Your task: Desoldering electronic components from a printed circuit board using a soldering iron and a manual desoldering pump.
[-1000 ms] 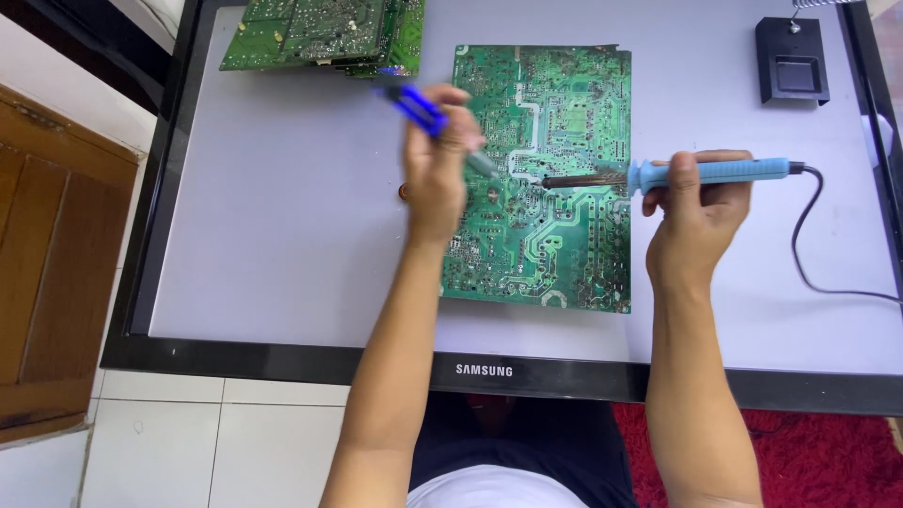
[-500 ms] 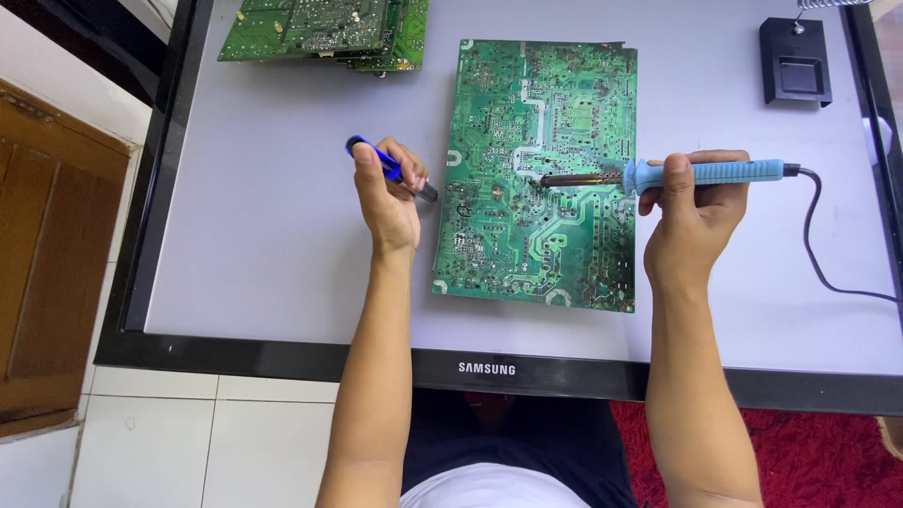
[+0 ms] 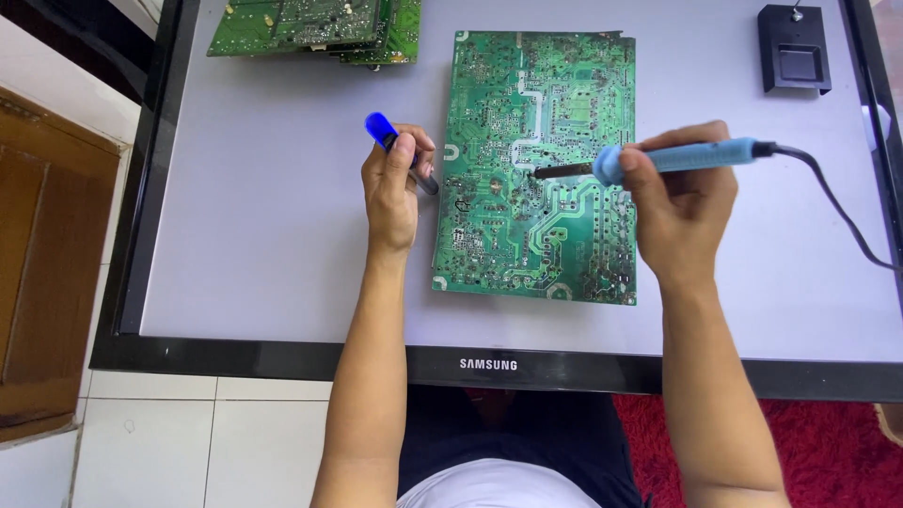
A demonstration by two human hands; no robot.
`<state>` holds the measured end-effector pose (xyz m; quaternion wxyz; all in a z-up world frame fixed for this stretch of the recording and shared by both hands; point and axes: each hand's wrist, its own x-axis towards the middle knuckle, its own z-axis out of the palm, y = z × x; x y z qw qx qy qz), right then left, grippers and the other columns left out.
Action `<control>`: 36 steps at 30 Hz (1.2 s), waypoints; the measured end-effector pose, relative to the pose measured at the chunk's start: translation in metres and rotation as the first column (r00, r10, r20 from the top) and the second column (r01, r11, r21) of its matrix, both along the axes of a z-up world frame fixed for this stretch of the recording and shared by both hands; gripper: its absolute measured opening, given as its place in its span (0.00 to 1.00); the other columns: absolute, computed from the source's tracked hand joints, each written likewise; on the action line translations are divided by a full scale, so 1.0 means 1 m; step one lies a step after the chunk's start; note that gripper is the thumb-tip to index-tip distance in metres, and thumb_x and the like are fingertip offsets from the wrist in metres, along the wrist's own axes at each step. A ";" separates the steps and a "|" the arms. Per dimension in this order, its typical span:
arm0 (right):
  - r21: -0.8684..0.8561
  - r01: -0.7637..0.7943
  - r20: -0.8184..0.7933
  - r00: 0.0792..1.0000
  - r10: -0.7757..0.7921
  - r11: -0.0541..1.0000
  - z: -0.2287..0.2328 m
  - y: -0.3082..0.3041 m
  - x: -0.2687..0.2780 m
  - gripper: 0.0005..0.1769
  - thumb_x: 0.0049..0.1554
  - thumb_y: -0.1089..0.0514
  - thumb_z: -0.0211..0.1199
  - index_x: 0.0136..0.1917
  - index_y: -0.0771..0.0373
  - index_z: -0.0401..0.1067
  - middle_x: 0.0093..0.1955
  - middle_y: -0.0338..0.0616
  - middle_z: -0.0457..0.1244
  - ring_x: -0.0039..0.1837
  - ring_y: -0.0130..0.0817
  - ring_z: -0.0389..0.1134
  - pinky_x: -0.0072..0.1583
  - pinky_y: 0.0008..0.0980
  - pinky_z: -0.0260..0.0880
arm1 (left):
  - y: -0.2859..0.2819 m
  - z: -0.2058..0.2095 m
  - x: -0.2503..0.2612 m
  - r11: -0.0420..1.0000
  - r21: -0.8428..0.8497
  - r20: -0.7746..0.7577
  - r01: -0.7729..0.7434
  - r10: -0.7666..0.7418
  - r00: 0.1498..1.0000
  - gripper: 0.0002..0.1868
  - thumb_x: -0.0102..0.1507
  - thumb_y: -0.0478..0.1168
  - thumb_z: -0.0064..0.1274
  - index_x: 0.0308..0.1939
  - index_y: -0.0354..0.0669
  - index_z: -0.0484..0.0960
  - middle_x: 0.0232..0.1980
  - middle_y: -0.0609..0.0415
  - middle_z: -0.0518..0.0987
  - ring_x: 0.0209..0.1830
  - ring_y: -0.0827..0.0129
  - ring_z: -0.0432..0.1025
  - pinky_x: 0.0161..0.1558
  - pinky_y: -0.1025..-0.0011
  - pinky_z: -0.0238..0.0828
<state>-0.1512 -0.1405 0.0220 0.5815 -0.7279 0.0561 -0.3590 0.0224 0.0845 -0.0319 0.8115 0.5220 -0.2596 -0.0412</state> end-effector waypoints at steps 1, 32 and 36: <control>0.001 0.002 -0.002 1.000 -0.002 1.000 0.005 0.004 0.003 0.12 0.72 0.60 0.66 0.59 0.63 0.63 0.51 0.51 0.66 0.53 0.40 0.74 0.54 0.33 0.79 | -0.001 -0.001 -0.001 1.000 0.001 -0.002 0.002 -0.002 1.000 0.16 0.74 0.50 0.45 0.42 0.43 0.78 0.34 0.58 0.69 0.33 0.73 0.63 0.41 0.74 0.60; -0.512 0.298 -0.071 0.920 -0.385 0.806 0.027 0.022 0.044 0.17 0.72 0.48 0.65 0.51 0.61 0.65 0.38 0.39 0.68 0.37 0.40 0.67 0.42 0.43 0.64 | -0.003 -0.004 -0.001 0.999 -0.011 -0.015 -0.047 0.047 0.999 0.15 0.74 0.51 0.46 0.44 0.44 0.77 0.34 0.58 0.68 0.34 0.75 0.62 0.41 0.76 0.58; -0.374 0.345 -0.137 0.898 -0.419 0.861 0.023 -0.001 0.058 0.15 0.69 0.50 0.68 0.51 0.58 0.65 0.40 0.38 0.70 0.42 0.33 0.74 0.44 0.38 0.72 | -0.004 -0.003 -0.003 0.999 -0.013 -0.007 -0.048 0.048 0.999 0.15 0.74 0.51 0.46 0.44 0.44 0.77 0.32 0.59 0.66 0.34 0.75 0.62 0.41 0.76 0.57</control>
